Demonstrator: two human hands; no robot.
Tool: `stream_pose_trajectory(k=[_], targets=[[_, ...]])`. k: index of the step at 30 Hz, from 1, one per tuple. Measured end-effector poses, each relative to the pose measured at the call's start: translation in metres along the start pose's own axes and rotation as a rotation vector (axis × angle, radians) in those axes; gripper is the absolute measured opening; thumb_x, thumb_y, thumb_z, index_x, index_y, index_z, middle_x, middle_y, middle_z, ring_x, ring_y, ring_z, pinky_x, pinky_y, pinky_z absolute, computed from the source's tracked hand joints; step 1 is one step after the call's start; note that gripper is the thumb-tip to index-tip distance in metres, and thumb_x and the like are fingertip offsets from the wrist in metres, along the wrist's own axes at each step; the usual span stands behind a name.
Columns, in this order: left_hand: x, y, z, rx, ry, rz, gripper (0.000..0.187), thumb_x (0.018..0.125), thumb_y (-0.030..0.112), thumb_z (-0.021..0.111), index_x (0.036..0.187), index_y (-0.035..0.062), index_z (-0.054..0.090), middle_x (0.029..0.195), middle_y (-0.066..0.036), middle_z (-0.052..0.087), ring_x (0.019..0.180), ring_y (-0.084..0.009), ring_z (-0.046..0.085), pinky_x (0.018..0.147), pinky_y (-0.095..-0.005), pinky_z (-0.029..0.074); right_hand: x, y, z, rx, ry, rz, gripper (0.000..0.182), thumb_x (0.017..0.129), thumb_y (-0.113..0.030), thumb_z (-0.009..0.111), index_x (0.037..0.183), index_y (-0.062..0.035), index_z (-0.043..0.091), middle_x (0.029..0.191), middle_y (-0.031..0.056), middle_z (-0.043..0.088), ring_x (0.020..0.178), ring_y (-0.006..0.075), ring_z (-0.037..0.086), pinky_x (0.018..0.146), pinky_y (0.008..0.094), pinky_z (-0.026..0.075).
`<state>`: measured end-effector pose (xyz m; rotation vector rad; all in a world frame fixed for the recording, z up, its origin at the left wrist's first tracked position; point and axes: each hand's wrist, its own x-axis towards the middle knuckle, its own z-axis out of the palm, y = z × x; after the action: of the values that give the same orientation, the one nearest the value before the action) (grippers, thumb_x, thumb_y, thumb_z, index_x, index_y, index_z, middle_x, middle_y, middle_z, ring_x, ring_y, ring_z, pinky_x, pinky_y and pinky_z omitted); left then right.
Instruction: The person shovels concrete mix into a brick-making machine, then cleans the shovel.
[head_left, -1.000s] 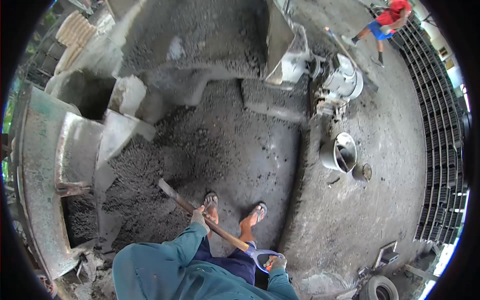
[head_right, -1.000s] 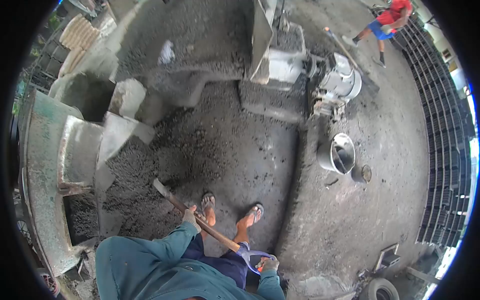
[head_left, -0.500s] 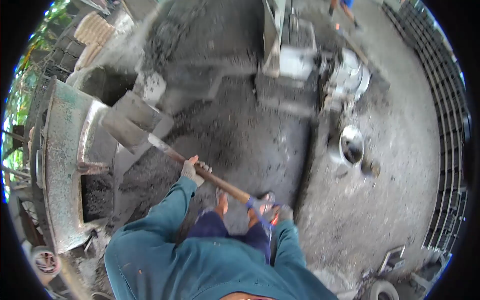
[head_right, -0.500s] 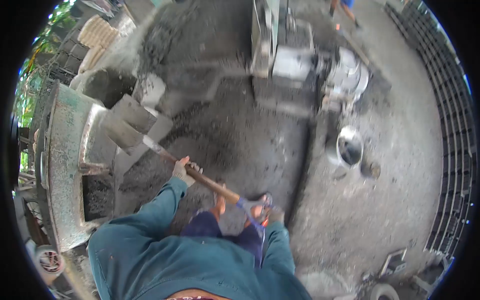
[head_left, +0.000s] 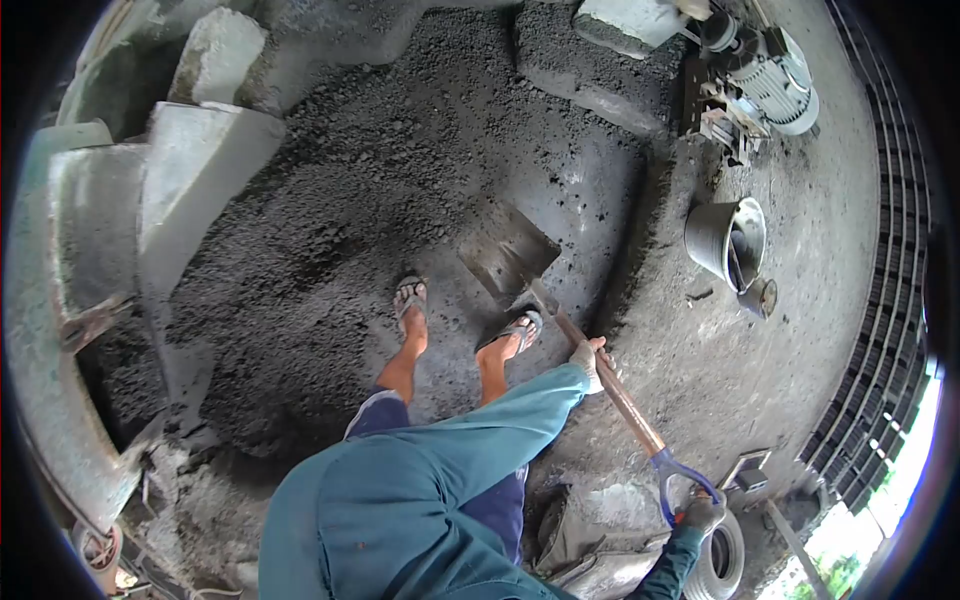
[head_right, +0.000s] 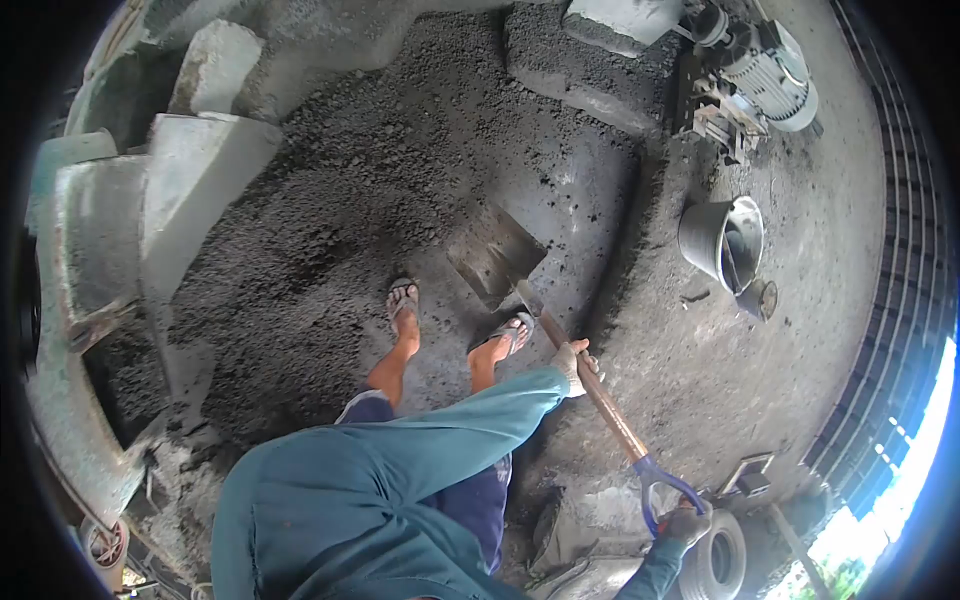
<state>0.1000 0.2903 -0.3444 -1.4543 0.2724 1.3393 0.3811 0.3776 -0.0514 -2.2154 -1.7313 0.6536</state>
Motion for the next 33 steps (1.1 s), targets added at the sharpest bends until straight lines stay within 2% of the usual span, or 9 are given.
stream_pose_trajectory(k=[7,9,18,21,22,23,24,26,33], targets=[[-0.018,0.339,-0.042,-0.006,-0.055,0.273,0.023,0.088,0.019,0.063,0.076,0.0139,0.044,0.063,-0.004,0.044,0.054,-0.0210,0.048,0.065,-0.0459,0.050,-0.074,-0.098,0.331,-0.484,-0.363,-0.205,0.017,0.078,-0.008,0.074,0.093,-0.0022,0.068,0.080,0.0081,0.069,0.074,0.0194,0.065,0.070,0.0343,0.055],[-0.041,0.374,-0.057,-0.015,-0.007,0.466,0.021,0.086,0.015,0.066,0.078,0.0140,0.047,0.062,-0.003,0.046,0.055,-0.0205,0.049,0.070,-0.0466,0.052,-0.106,-0.073,0.369,0.239,-0.458,0.045,0.010,0.078,0.006,0.066,0.088,0.0019,0.064,0.072,0.0092,0.065,0.054,0.0159,0.060,0.045,0.0303,0.048],[-0.087,0.282,-0.172,0.109,0.059,0.590,0.020,0.088,0.022,0.067,0.085,0.0166,0.048,0.066,-0.001,0.045,0.055,-0.0195,0.047,0.064,-0.0469,0.047,-0.150,0.077,0.276,0.568,-0.645,0.507,0.016,0.088,-0.001,0.058,0.103,-0.0041,0.053,0.079,0.0129,0.063,0.046,0.0197,0.054,0.039,0.0378,0.046],[-0.122,0.261,-0.228,0.245,0.024,0.581,0.027,0.093,0.031,0.063,0.075,0.0179,0.048,0.063,0.002,0.045,0.054,-0.0182,0.046,0.059,-0.0427,0.044,-0.181,0.170,0.234,0.838,-0.611,0.977,0.033,0.093,-0.049,0.039,0.092,-0.0185,0.052,0.080,0.0100,0.057,0.048,0.0301,0.050,0.041,0.0487,0.040],[-0.117,0.270,-0.261,0.215,-0.009,0.509,0.029,0.095,0.030,0.057,0.070,0.0178,0.049,0.063,0.002,0.048,0.054,-0.0177,0.048,0.060,-0.0426,0.045,-0.204,0.197,0.220,0.679,-0.669,0.687,0.029,0.092,-0.046,0.043,0.090,-0.0190,0.053,0.081,0.0106,0.059,0.048,0.0299,0.051,0.041,0.0493,0.040],[-0.179,0.226,-0.232,0.302,0.221,0.576,0.025,0.091,0.030,0.058,0.075,0.0111,0.052,0.063,-0.005,0.051,0.054,-0.0226,0.051,0.055,-0.0411,0.046,-0.216,0.162,0.176,0.944,-0.712,0.997,0.021,0.093,-0.036,0.046,0.090,-0.0165,0.053,0.076,0.0131,0.058,0.047,0.0300,0.052,0.041,0.0501,0.042],[-0.213,0.202,-0.221,0.266,0.336,0.567,0.029,0.092,0.030,0.058,0.074,0.0106,0.047,0.062,-0.006,0.047,0.050,-0.0226,0.046,0.054,-0.0416,0.046,-0.235,0.160,0.161,0.560,-0.762,0.686,0.011,0.093,-0.023,0.047,0.095,-0.0134,0.052,0.073,0.0163,0.058,0.045,0.0305,0.051,0.041,0.0506,0.045],[-0.254,0.180,-0.209,0.275,0.446,0.582,0.028,0.091,0.027,0.060,0.074,0.0115,0.043,0.060,-0.006,0.044,0.050,-0.0235,0.044,0.054,-0.0456,0.045,-0.256,0.174,0.141,0.715,-0.695,0.864,0.009,0.083,-0.005,0.053,0.091,-0.0067,0.052,0.064,0.0157,0.052,0.042,0.0304,0.048,0.040,0.0521,0.045],[-0.412,0.087,-0.014,0.596,-0.314,0.624,0.031,0.088,0.028,0.064,0.072,0.0181,0.040,0.061,0.000,0.043,0.054,-0.0197,0.042,0.065,-0.0405,0.043,-0.289,0.053,0.124,0.993,-0.382,0.543,0.015,0.089,-0.015,0.048,0.085,-0.0062,0.060,0.061,0.0078,0.053,0.045,0.0222,0.051,0.038,0.0380,0.042]])
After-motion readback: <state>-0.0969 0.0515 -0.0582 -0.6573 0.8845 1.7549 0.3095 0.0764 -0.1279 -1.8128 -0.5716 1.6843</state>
